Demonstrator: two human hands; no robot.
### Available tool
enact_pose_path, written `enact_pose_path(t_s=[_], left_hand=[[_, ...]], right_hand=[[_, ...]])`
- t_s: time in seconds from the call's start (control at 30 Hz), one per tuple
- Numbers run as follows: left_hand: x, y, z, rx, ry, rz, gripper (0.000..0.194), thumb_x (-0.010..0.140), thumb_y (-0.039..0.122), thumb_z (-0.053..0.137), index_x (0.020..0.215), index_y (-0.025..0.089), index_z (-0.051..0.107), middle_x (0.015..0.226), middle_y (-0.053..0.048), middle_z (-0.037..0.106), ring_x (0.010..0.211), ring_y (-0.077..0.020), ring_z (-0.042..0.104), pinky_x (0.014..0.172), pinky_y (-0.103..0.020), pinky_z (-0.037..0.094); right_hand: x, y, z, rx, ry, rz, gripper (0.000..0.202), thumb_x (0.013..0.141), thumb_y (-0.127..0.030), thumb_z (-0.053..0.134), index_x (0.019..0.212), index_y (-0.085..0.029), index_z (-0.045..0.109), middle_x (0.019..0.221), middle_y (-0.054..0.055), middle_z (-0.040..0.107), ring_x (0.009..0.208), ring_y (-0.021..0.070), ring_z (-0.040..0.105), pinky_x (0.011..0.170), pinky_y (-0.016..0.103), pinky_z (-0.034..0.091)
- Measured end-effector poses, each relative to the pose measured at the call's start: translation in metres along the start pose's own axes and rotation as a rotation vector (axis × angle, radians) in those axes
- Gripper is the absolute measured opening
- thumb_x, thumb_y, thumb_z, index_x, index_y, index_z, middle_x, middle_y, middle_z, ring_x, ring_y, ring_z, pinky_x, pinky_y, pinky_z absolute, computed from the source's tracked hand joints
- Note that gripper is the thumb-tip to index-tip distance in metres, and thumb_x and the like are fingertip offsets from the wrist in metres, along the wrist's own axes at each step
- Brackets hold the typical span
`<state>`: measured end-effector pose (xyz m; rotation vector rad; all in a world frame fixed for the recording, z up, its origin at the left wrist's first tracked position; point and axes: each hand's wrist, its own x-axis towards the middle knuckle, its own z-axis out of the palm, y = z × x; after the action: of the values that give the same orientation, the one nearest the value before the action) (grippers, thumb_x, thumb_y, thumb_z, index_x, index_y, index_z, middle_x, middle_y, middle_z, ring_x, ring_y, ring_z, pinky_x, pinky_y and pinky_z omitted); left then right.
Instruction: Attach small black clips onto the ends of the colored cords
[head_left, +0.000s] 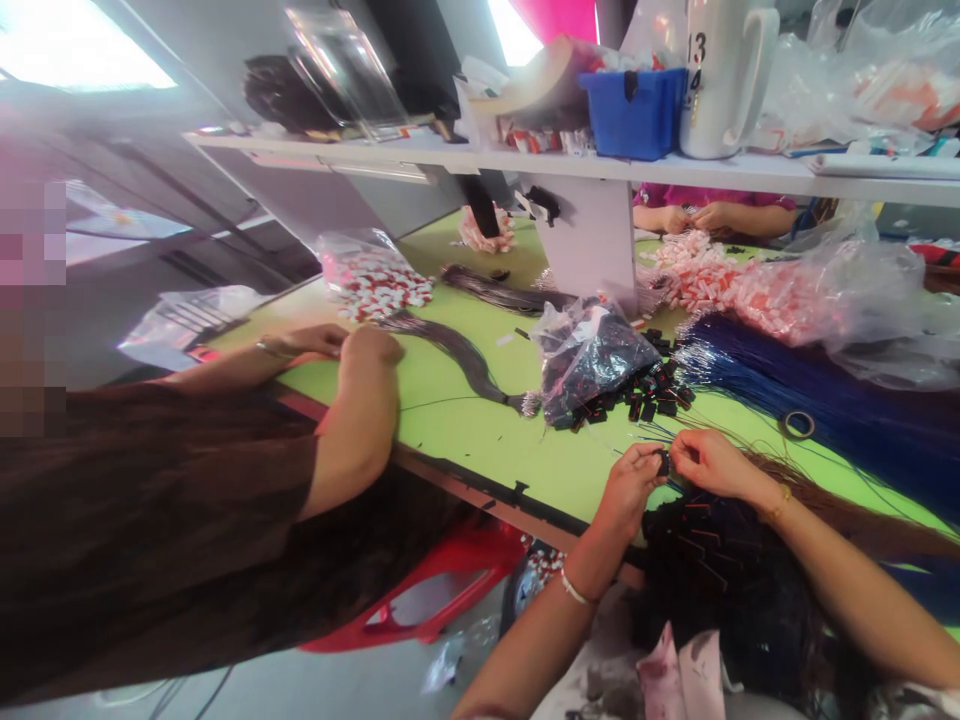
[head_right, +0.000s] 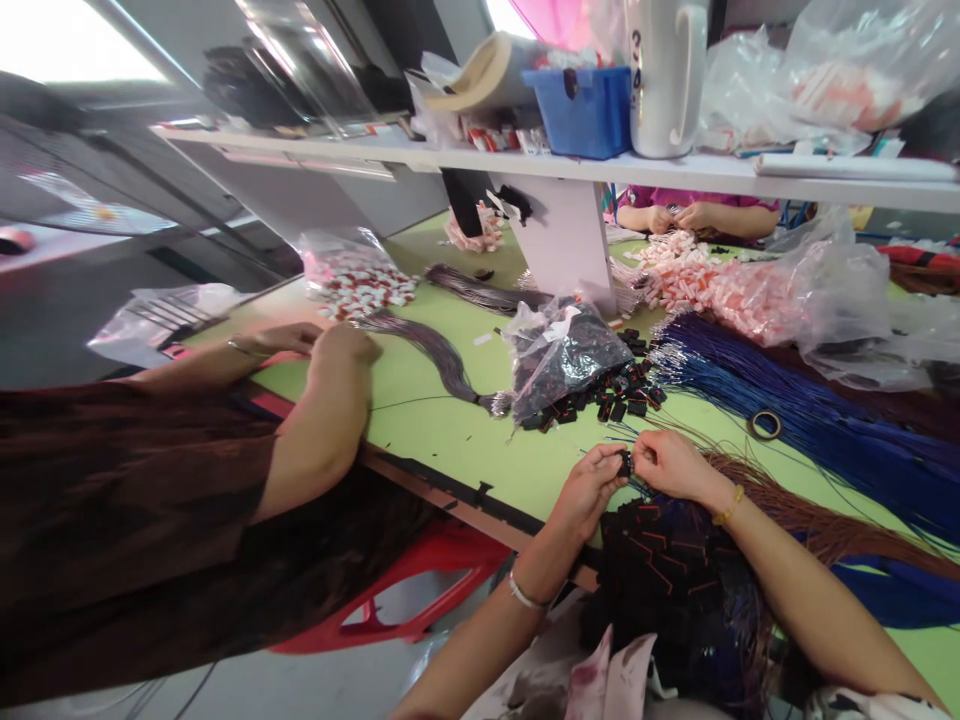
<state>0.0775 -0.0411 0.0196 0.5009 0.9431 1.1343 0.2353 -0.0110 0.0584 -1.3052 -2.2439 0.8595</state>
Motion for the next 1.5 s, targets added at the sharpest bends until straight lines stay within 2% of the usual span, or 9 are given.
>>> enact_pose_path(t_s=[0.33,0.47,0.53,0.6,0.73,1.03,1.2,1.37,1.5], left_hand=[[0.002,-0.007,-0.001,0.148,0.029,0.067,0.030,0.061,0.030,0.075,0.084,0.014,0.065,0.070,-0.002,0.061,0.063,-0.0117,0.054,0.060,-0.024,0.043],[-0.019,-0.002,0.013,0.327,0.070,0.313,0.021,0.072,0.029,0.067,0.090,0.018,0.065,0.082,-0.005,0.062,0.076,-0.0167,0.057,0.071,-0.030,0.046],[-0.040,0.003,0.028,0.473,-0.020,0.455,0.018,0.078,0.028,0.062,0.093,0.021,0.067,0.095,-0.008,0.063,0.090,-0.0207,0.057,0.084,-0.034,0.043],[-0.061,0.007,0.043,0.611,-0.243,0.485,0.020,0.080,0.028,0.060,0.097,0.023,0.069,0.099,-0.010,0.064,0.097,-0.0246,0.056,0.091,-0.038,0.040],[-0.081,0.003,0.065,0.830,-0.575,0.592,0.049,0.066,0.039,0.074,0.111,0.019,0.066,0.111,-0.016,0.062,0.106,-0.0343,0.053,0.098,-0.045,0.035],[-0.068,-0.049,0.072,1.627,-0.726,1.196,0.065,0.083,0.063,0.038,0.100,0.005,0.062,0.089,-0.019,0.063,0.087,-0.0263,0.058,0.075,-0.038,0.045],[-0.060,-0.023,0.052,1.423,-0.597,1.260,0.043,0.086,0.049,0.044,0.099,0.013,0.063,0.090,-0.012,0.064,0.087,-0.0213,0.057,0.077,-0.034,0.045],[0.016,0.037,0.012,1.410,0.064,0.864,0.019,0.087,0.028,0.047,0.089,0.017,0.064,0.084,-0.009,0.061,0.080,-0.0194,0.056,0.075,-0.032,0.043],[0.073,0.058,-0.009,1.490,0.183,0.600,0.013,0.079,0.022,0.059,0.090,0.017,0.062,0.086,-0.008,0.062,0.077,-0.0192,0.056,0.071,-0.030,0.042]], right_hand=[[-0.002,0.009,0.009,0.039,0.004,0.038,0.010,0.074,-0.017,0.050,0.065,-0.017,0.056,0.056,-0.003,0.052,0.052,0.0087,0.042,0.051,0.020,0.030],[0.004,0.011,-0.007,0.205,-0.044,0.012,0.020,0.083,-0.027,0.047,0.072,-0.016,0.058,0.061,-0.002,0.054,0.056,0.0091,0.044,0.054,0.019,0.034],[0.010,0.011,-0.016,0.224,-0.071,0.020,0.026,0.085,-0.034,0.046,0.072,-0.015,0.059,0.063,-0.002,0.055,0.057,0.0094,0.045,0.054,0.020,0.035],[0.017,0.007,-0.019,0.160,-0.151,0.026,0.028,0.082,-0.039,0.052,0.070,-0.015,0.060,0.061,-0.002,0.056,0.055,0.0093,0.045,0.052,0.020,0.033],[0.028,-0.008,-0.006,-0.171,-0.317,0.023,0.028,0.065,-0.041,0.073,0.058,-0.017,0.061,0.052,-0.002,0.055,0.050,0.0100,0.045,0.050,0.022,0.029],[0.034,-0.017,0.019,-0.547,-0.364,0.072,0.020,0.081,-0.022,0.049,0.080,-0.014,0.067,0.082,0.011,0.070,0.072,0.0179,0.060,0.060,0.025,0.032],[0.026,-0.010,0.026,-0.545,-0.323,0.095,0.023,0.086,-0.026,0.045,0.090,-0.016,0.065,0.086,0.009,0.069,0.074,0.0181,0.059,0.062,0.025,0.034],[0.024,-0.009,0.028,-0.545,-0.317,0.026,0.023,0.087,-0.026,0.045,0.094,-0.013,0.062,0.090,0.013,0.068,0.078,0.0210,0.061,0.066,0.027,0.035],[0.022,-0.010,0.027,-0.541,-0.253,0.011,0.025,0.090,-0.025,0.037,0.093,-0.014,0.059,0.088,0.012,0.068,0.075,0.0206,0.061,0.065,0.027,0.033]])
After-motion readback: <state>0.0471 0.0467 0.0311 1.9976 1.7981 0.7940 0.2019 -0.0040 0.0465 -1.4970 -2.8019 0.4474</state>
